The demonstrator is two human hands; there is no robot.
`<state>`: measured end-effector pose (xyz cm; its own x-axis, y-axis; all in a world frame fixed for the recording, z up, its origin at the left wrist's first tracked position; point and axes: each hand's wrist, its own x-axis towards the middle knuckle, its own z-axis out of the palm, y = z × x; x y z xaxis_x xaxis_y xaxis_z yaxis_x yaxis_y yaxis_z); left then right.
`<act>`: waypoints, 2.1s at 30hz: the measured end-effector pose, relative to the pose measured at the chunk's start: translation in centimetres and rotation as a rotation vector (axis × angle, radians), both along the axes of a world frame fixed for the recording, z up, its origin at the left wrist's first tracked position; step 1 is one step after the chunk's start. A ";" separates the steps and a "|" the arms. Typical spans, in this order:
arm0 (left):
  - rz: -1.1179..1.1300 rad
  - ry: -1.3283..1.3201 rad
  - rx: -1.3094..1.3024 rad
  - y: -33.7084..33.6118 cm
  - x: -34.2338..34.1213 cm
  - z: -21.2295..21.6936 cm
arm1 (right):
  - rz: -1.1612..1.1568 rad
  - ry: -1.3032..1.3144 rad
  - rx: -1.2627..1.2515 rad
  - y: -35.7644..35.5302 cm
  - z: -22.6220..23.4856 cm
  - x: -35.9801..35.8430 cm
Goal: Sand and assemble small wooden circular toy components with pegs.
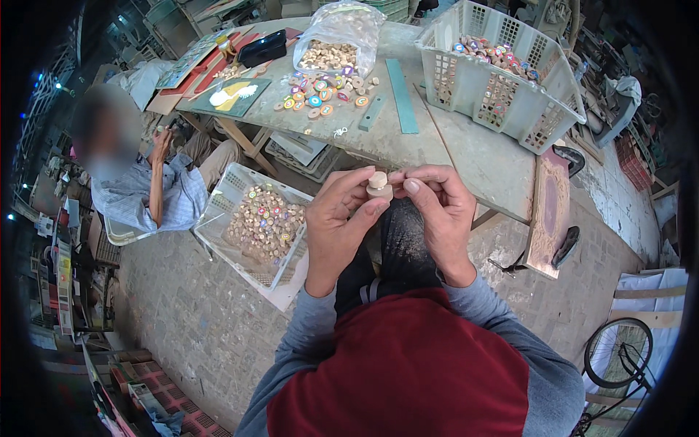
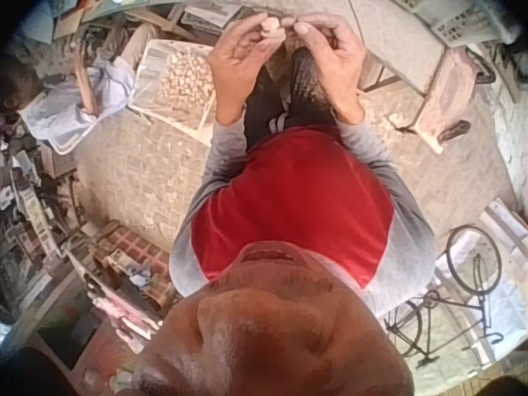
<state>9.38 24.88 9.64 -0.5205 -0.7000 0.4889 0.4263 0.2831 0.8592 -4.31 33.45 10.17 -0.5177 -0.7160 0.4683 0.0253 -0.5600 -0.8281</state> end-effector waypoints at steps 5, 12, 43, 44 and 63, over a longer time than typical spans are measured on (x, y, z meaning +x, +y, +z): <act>0.057 -0.020 -0.014 0.3 -0.1 0.0 | -0.027 0.041 -0.002 0.2 -0.1 0.4; 0.130 -0.102 -0.095 0.5 -0.1 0.0 | -0.072 0.107 -0.033 0.2 -0.6 0.4; 0.508 -0.260 -0.511 0.5 -0.5 -0.5 | -0.155 0.239 -0.051 -0.2 -1.2 1.6; 0.513 -0.276 -0.512 0.6 -0.5 -0.6 | -0.154 0.239 -0.052 -0.3 -1.3 1.4; -0.081 0.273 0.473 0.7 0.3 -1.7 | 0.050 -0.217 -0.111 0.2 -0.5 1.2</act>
